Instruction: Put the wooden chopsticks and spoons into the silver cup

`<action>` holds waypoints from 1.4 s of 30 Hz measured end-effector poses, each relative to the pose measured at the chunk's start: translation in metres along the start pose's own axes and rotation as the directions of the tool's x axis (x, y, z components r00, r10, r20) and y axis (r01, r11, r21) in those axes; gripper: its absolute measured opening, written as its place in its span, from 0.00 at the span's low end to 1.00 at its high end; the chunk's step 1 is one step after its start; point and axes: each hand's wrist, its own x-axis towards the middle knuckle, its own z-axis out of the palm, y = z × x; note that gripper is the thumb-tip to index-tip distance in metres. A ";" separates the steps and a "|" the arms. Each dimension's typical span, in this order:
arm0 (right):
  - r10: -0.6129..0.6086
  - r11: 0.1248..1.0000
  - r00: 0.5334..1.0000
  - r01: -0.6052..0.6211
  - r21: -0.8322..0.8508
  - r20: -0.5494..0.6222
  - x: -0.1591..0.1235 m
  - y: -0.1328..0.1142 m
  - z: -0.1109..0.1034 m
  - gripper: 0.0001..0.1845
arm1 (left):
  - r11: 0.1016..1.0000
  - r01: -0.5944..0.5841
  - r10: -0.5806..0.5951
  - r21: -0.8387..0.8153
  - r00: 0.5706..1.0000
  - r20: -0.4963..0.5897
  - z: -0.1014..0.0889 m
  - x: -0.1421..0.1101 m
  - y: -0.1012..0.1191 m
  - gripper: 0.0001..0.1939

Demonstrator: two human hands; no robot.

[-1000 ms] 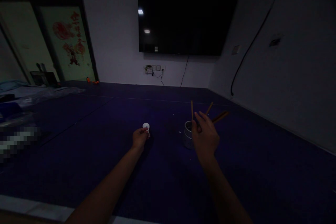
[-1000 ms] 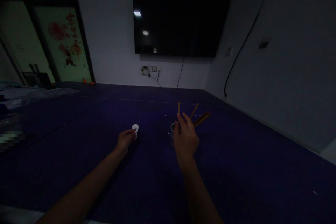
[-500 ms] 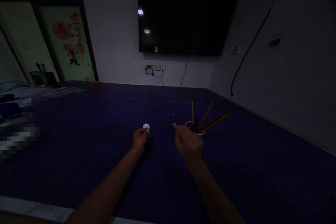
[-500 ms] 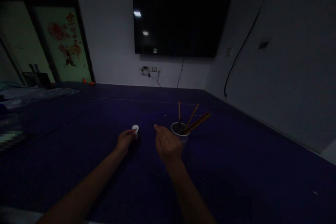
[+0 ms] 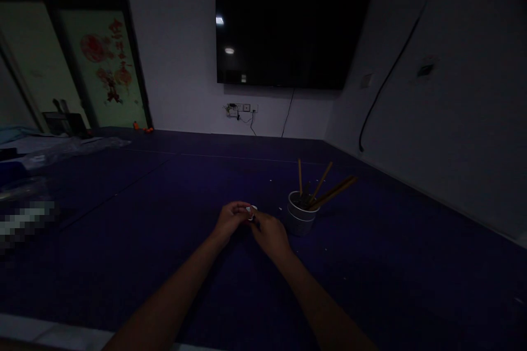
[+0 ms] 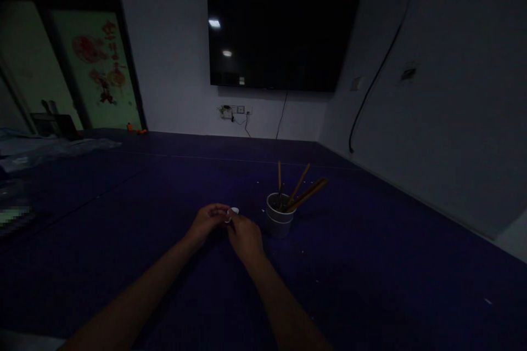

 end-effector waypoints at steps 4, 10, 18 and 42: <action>-0.018 0.999 1.000 0.017 0.029 0.020 -0.001 -0.001 -0.002 0.12 | 1.000 0.018 -0.018 0.000 1.000 -0.008 -0.002 0.003 -0.003 0.12; -0.031 0.999 0.999 0.030 0.022 0.030 -0.001 -0.003 -0.004 0.12 | 0.996 0.066 -0.063 0.063 0.997 -0.050 -0.005 0.006 -0.003 0.12; -0.006 0.975 1.000 0.011 0.220 -0.022 0.000 0.004 0.007 0.13 | 0.999 0.048 -0.047 0.013 0.998 -0.037 -0.006 0.003 0.001 0.12; 0.152 0.970 0.423 0.110 0.217 -0.893 -0.021 0.007 -0.089 0.17 | 0.998 -0.020 0.034 0.064 0.976 -0.215 -0.008 0.006 -0.001 0.07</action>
